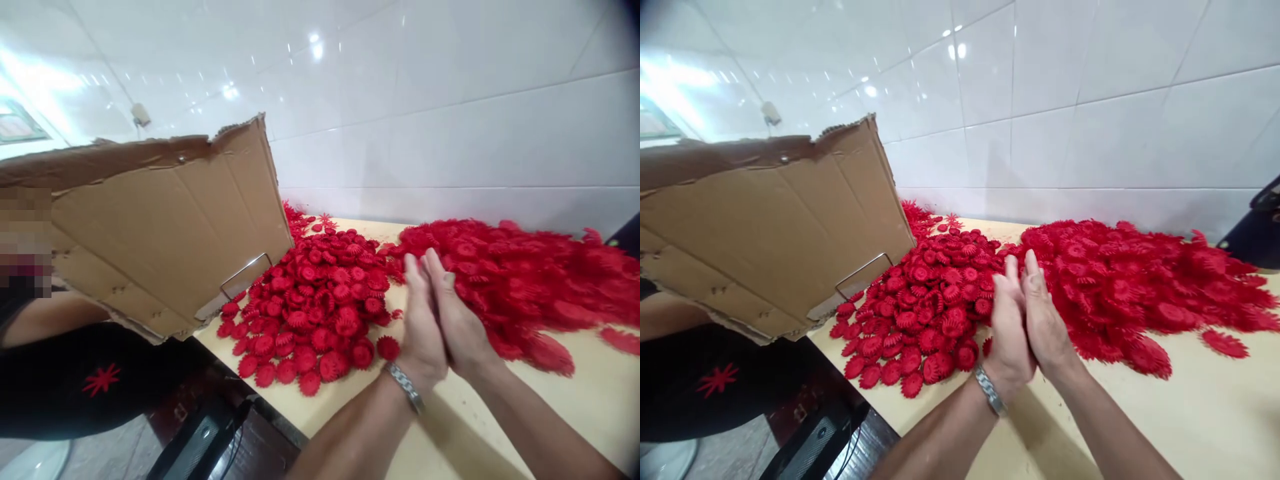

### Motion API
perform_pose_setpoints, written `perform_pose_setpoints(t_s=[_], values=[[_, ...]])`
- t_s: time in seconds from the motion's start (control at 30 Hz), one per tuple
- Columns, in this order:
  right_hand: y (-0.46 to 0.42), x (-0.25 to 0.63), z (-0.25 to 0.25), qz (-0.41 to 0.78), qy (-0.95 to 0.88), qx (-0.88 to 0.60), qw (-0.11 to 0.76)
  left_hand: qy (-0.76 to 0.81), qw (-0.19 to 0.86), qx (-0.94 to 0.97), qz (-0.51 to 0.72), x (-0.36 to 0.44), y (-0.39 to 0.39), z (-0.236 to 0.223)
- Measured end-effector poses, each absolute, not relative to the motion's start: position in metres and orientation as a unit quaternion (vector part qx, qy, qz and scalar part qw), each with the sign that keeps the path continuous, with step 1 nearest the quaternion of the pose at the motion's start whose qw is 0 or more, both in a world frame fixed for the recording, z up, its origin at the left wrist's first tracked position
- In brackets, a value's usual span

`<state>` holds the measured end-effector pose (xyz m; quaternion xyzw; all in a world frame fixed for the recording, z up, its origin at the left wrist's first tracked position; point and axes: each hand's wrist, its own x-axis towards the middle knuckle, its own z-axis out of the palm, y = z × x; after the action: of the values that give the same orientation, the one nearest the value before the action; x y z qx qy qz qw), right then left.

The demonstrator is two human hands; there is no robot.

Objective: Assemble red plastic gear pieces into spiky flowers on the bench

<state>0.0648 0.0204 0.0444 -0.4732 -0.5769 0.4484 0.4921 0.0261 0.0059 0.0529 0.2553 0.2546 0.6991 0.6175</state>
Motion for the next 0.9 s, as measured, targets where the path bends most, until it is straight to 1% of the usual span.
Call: perform_pose_setpoints(t_s=[0.1,0.27,0.4,0.5,0.63,0.73,0.83,0.9], values=[[0.012,0.066,0.039,0.459,-0.566,-0.486,0.483,0.268,0.616,0.254,0.695,0.025,0.006,0.052],[-0.006,0.068,0.037,0.433,-0.624,-0.439,0.480,0.290,0.615,0.233,0.696,0.022,0.009,0.050],[0.016,0.074,0.039,0.432,-0.593,-0.478,0.482,0.259,0.621,0.256,0.694,0.034,0.002,0.044],[0.016,0.075,0.037,0.432,-0.586,-0.497,0.472,0.266,0.628,0.246,0.689,0.037,0.002,0.042],[-0.003,0.072,0.035,0.422,-0.613,-0.449,0.494,0.292,0.633,0.207,0.686,0.031,0.009,0.045],[0.007,0.071,0.036,0.419,-0.599,-0.457,0.507,0.272,0.627,0.225,0.694,0.033,0.009,0.046],[0.022,0.073,0.035,0.435,-0.579,-0.485,0.489,0.257,0.620,0.248,0.699,0.038,0.004,0.042],[0.019,0.074,0.033,0.441,-0.594,-0.481,0.471,0.270,0.614,0.230,0.705,0.037,0.003,0.040]])
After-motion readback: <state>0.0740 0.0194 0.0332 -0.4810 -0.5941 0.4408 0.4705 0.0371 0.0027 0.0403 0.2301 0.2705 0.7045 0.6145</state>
